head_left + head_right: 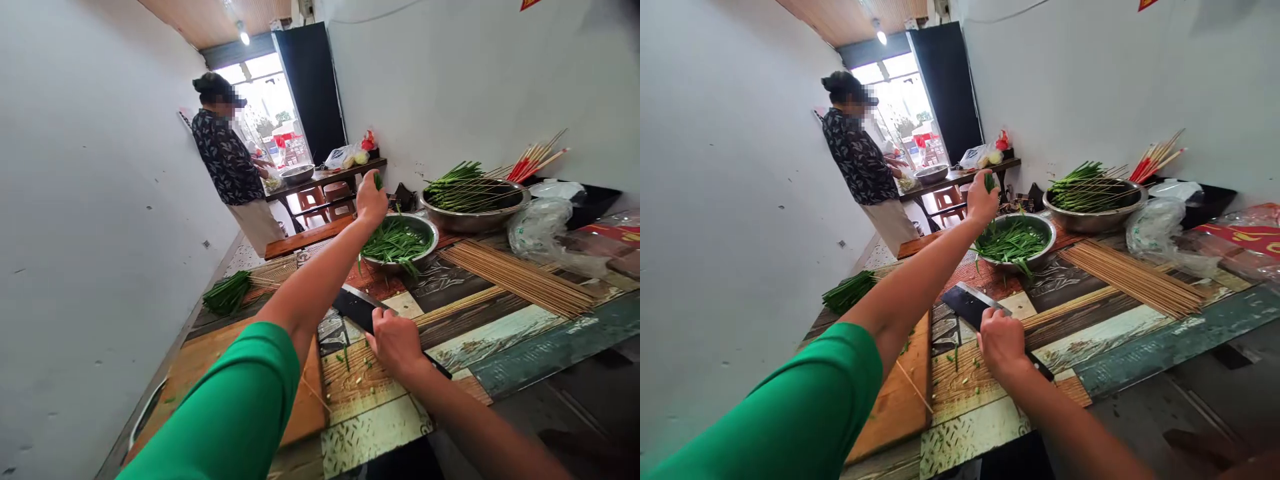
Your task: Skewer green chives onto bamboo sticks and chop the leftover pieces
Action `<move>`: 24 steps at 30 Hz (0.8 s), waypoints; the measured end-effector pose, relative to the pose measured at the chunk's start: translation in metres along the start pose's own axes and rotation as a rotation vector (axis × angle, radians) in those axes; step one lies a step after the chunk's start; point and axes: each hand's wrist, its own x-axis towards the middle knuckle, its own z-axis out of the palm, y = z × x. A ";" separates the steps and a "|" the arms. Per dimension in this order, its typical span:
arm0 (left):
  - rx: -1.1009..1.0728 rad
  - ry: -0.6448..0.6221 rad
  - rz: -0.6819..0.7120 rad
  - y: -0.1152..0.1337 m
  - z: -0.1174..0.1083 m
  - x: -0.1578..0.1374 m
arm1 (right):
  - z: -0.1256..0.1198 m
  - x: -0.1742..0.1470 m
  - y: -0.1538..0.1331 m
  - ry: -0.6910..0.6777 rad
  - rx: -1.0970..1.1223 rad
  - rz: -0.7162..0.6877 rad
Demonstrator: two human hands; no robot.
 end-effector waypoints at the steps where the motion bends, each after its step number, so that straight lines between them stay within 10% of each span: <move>1: 0.065 -0.092 0.016 -0.003 0.012 -0.001 | 0.000 0.000 0.000 -0.008 0.005 -0.004; 6: 0.335 -0.573 0.052 -0.024 0.021 -0.019 | 0.000 -0.002 0.001 0.008 0.017 -0.026; 12: 0.327 -0.385 0.084 -0.053 -0.103 -0.053 | -0.009 -0.016 -0.022 0.066 0.119 -0.232; 17: 0.395 -0.445 -0.133 -0.110 -0.230 -0.157 | -0.011 -0.032 -0.061 -0.115 0.233 -0.394; 24: 0.646 -0.468 -0.356 -0.165 -0.252 -0.302 | -0.010 -0.041 -0.110 -0.151 -0.052 -0.400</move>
